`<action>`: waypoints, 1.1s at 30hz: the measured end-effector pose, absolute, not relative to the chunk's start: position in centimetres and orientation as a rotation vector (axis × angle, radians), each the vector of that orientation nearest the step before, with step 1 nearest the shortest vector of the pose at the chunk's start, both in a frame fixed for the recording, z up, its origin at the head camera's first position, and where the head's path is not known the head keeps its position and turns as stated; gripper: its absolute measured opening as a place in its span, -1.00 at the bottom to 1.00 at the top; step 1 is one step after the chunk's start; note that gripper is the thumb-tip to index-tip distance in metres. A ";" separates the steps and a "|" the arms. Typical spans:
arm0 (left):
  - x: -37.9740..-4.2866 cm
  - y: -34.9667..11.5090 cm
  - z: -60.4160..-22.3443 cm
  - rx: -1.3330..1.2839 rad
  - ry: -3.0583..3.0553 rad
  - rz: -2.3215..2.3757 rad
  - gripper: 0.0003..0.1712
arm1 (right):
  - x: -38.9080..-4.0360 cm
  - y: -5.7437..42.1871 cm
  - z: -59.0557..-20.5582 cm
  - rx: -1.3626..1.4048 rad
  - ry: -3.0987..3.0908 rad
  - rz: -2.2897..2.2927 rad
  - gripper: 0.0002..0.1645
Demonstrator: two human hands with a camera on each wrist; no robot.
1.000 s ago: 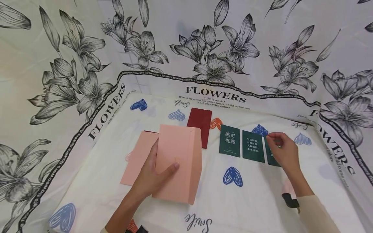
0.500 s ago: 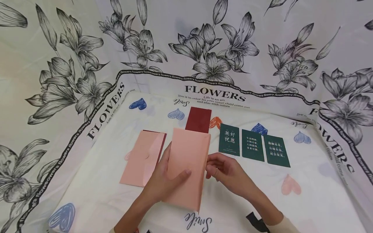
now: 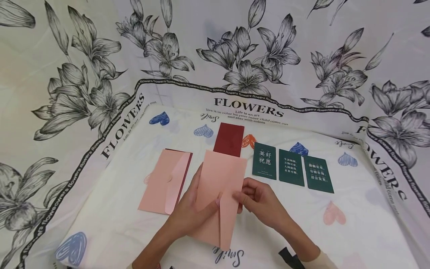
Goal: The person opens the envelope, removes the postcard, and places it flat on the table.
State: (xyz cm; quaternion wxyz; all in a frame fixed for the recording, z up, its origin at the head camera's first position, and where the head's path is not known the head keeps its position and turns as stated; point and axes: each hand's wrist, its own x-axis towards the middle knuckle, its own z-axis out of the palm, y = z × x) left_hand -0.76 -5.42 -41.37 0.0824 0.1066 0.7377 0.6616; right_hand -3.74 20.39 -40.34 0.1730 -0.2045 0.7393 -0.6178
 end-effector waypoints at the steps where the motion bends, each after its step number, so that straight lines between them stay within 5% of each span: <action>1: -0.7 -5.5 -41.3 0.338 2.204 1.980 0.22 | -3.7 20.3 -40.3 -0.585 2.096 -1.755 -0.78; 22: -0.3 -6.2 -41.3 0.195 2.371 1.912 0.07 | -2.7 16.7 -39.7 -0.620 2.492 -1.594 -0.72; 33: -2.2 -11.5 -41.6 0.066 2.602 1.728 0.10 | -3.5 17.0 -40.1 -0.558 2.470 -1.455 -0.75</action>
